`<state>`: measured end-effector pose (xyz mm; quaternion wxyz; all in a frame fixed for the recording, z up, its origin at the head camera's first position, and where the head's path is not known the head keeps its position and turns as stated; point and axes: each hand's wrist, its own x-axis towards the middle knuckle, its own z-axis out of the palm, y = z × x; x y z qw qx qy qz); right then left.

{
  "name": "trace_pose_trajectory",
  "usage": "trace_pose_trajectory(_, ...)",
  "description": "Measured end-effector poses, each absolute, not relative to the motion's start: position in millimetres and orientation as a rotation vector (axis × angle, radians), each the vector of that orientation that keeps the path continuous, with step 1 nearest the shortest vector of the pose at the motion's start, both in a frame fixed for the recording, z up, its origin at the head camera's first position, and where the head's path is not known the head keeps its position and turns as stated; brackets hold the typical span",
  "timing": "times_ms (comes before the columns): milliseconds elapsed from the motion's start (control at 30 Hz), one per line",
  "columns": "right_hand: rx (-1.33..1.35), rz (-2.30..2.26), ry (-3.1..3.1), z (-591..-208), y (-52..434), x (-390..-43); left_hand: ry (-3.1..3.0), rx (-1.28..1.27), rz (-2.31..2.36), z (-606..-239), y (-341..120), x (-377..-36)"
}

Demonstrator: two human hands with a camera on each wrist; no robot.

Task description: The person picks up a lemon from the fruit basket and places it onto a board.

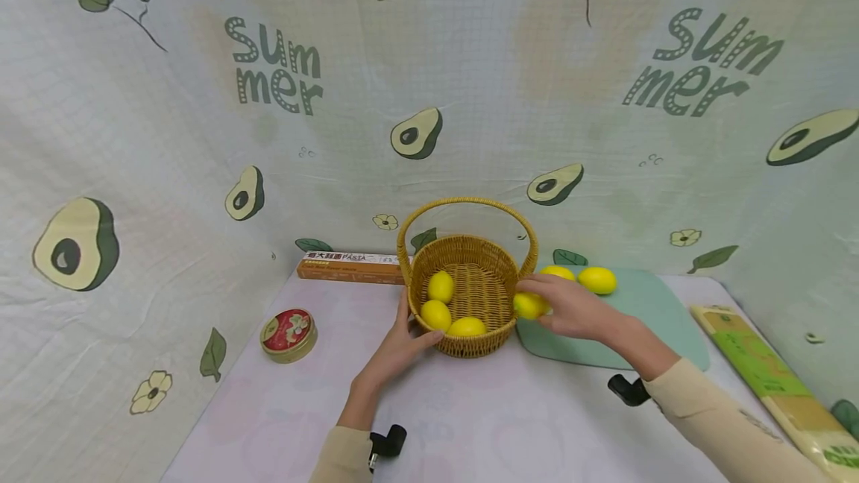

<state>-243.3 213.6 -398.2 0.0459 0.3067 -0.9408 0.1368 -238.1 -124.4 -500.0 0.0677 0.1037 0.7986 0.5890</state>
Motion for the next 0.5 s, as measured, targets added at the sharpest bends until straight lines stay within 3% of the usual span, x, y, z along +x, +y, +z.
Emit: trace_pose_trajectory(500,0.816,0.436,-2.960,-433,260,-248,2.408,0.300,1.755,-503,-125,-241)
